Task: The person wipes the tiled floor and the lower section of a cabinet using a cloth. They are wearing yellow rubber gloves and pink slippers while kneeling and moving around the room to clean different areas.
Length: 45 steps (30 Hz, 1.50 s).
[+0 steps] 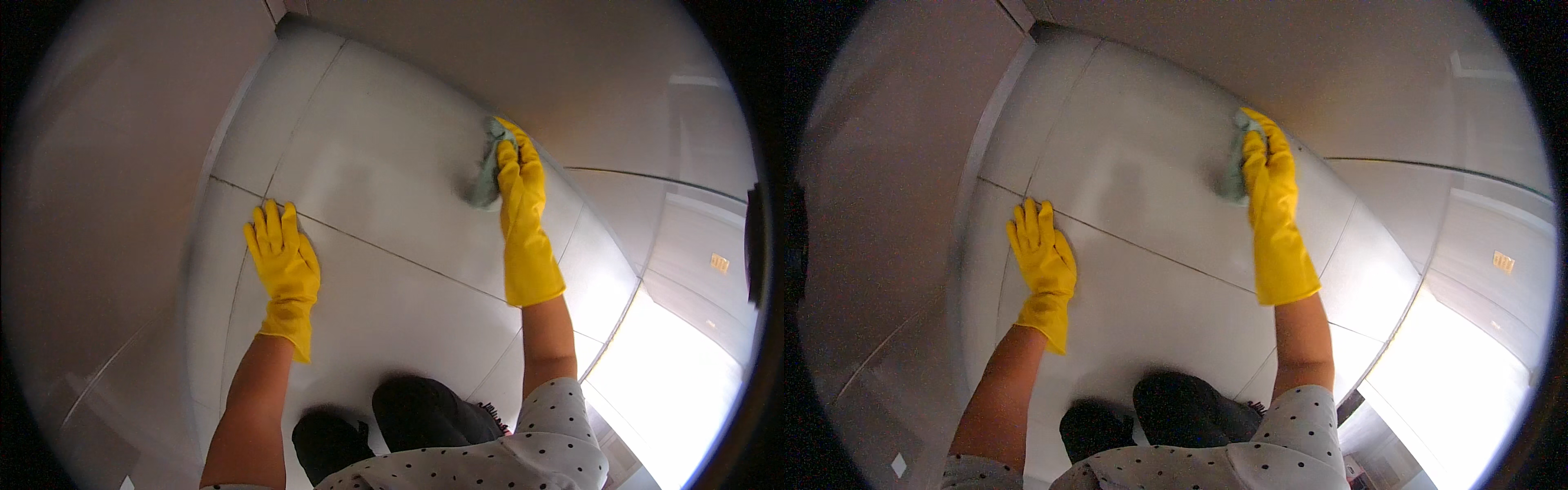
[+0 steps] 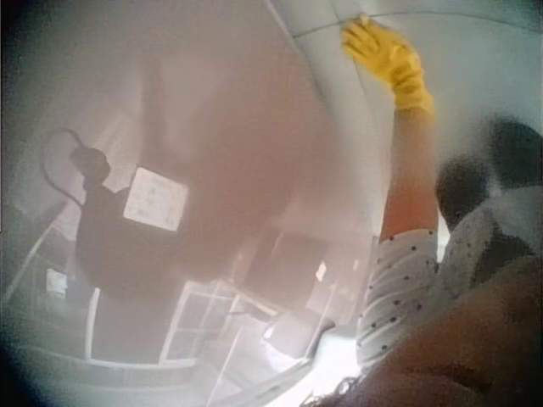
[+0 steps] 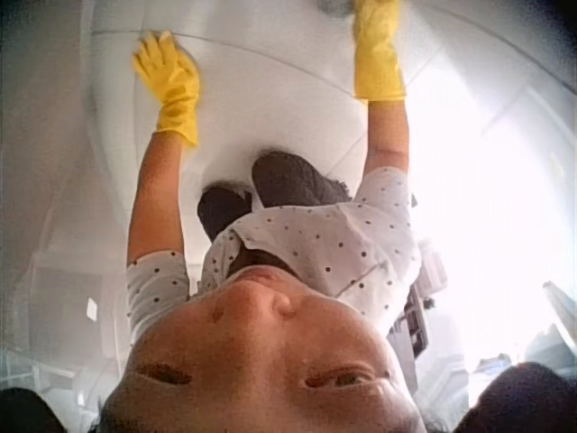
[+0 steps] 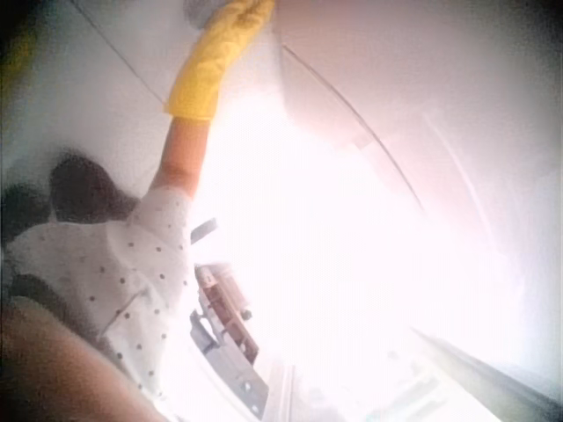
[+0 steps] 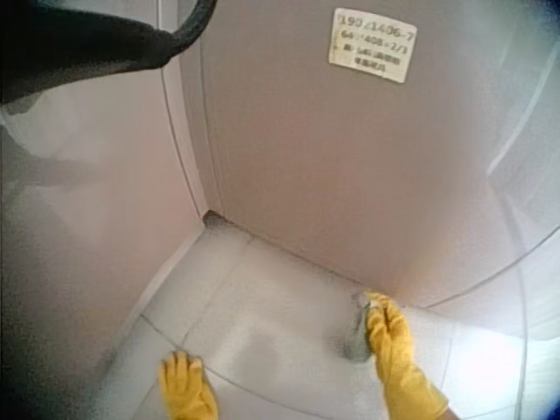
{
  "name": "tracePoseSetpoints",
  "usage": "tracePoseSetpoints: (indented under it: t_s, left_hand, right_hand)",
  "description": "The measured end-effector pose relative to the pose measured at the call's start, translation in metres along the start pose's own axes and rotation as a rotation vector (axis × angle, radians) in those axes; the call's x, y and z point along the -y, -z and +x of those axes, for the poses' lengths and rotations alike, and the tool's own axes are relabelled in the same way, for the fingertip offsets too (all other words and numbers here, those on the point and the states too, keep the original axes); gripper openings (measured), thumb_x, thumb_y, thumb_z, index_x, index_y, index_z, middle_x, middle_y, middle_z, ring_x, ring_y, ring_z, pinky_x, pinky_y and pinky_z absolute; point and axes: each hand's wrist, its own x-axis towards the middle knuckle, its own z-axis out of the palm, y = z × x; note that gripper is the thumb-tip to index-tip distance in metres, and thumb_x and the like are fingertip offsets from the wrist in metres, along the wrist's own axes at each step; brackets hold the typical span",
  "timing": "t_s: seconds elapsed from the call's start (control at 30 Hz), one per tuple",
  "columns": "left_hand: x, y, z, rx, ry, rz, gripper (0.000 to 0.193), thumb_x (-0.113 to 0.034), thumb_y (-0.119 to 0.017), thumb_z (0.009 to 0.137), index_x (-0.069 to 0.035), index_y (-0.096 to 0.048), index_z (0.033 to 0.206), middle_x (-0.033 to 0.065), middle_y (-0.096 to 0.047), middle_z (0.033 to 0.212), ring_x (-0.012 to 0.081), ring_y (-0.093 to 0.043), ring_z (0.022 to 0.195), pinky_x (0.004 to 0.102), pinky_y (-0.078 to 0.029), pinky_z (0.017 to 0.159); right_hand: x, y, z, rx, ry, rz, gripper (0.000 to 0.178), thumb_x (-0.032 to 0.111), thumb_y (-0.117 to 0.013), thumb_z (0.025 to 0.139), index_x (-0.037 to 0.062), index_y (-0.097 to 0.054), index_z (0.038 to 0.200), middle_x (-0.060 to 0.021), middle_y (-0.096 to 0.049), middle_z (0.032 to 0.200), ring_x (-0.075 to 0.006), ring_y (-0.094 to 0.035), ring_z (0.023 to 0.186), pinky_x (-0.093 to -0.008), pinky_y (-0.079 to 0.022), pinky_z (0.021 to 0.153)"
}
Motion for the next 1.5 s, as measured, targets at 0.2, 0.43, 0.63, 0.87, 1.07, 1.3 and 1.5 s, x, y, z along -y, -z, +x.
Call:
tracePoseSetpoints:
  t_s: [0.2,0.43,0.63,0.87,1.07,1.3,1.5]
  left_hand:
    - [-0.002,0.001,-0.001,-0.032,0.006,-0.004,0.048,-0.018,-0.048,0.102,-0.007,-0.050,0.149,0.0190,-0.045,0.156,0.0436,-0.039,0.145,0.0572,-0.024,0.123]
    - [0.000,-0.002,-0.003,-0.016,0.002,-0.017,0.050,-0.018,-0.048,0.104,-0.008,-0.046,0.153,0.0182,-0.042,0.159,0.0419,-0.036,0.148,0.0556,-0.020,0.125]
    - [-0.003,-0.003,-0.002,0.005,-0.004,-0.012,0.050,-0.018,-0.048,0.104,-0.008,-0.045,0.153,0.0188,-0.041,0.160,0.0421,-0.035,0.148,0.0553,-0.019,0.126]
    - [-0.006,0.007,0.003,-0.034,-0.010,-0.025,0.047,-0.016,-0.051,0.102,-0.007,-0.051,0.147,0.0192,-0.047,0.154,0.0437,-0.040,0.144,0.0571,-0.025,0.124]
    - [-0.001,0.007,0.001,-0.022,0.023,-0.026,0.044,-0.015,-0.052,0.101,-0.007,-0.055,0.144,0.0192,-0.050,0.152,0.0433,-0.044,0.141,0.0567,-0.028,0.122]
    - [-0.007,0.009,0.007,-0.025,0.014,-0.066,0.043,-0.015,-0.052,0.101,-0.006,-0.055,0.143,0.0192,-0.050,0.152,0.0431,-0.043,0.142,0.0568,-0.028,0.122]
    - [0.002,0.000,0.005,-0.022,-0.020,-0.063,0.046,-0.017,-0.045,0.104,-0.007,-0.048,0.149,0.0203,-0.040,0.159,0.0425,-0.033,0.149,0.0563,-0.018,0.125]
  right_hand:
    - [-0.017,-0.014,-0.037,0.202,0.171,0.269,0.037,0.000,-0.048,0.104,0.0114,-0.064,0.134,-0.0074,-0.068,0.128,-0.0199,-0.061,0.123,-0.0317,-0.048,0.103]
    - [-0.054,-0.001,-0.040,0.326,0.795,-0.696,0.051,-0.008,-0.059,0.078,0.0159,-0.074,0.121,-0.0174,-0.067,0.129,-0.0401,-0.056,0.130,-0.0459,-0.041,0.114]
    - [-0.058,-0.016,-0.016,0.374,0.854,-0.695,0.040,0.006,-0.068,0.079,0.0150,-0.075,0.117,-0.0208,-0.068,0.125,-0.0412,-0.060,0.123,-0.0465,-0.046,0.107]
    - [0.030,-0.197,0.005,0.275,0.809,-0.676,0.032,0.013,-0.060,0.095,0.0161,-0.069,0.125,-0.0153,-0.069,0.126,-0.0359,-0.063,0.121,-0.0424,-0.055,0.097]
    - [0.000,-0.185,0.038,0.119,0.711,-0.699,0.026,0.013,-0.060,0.091,0.0149,-0.073,0.114,-0.0143,-0.073,0.113,-0.0383,-0.068,0.106,-0.0457,-0.055,0.091]
    - [-0.088,0.037,0.054,-0.244,0.425,-0.828,0.037,0.010,-0.061,0.093,0.0091,-0.069,0.130,-0.0178,-0.070,0.122,-0.0351,-0.067,0.110,-0.0422,-0.051,0.100]
    - [-0.065,0.043,-0.031,-0.140,-0.004,-0.128,0.036,0.011,-0.059,0.102,0.0085,-0.061,0.138,-0.0079,-0.068,0.123,-0.0187,-0.066,0.108,-0.0309,-0.052,0.098]
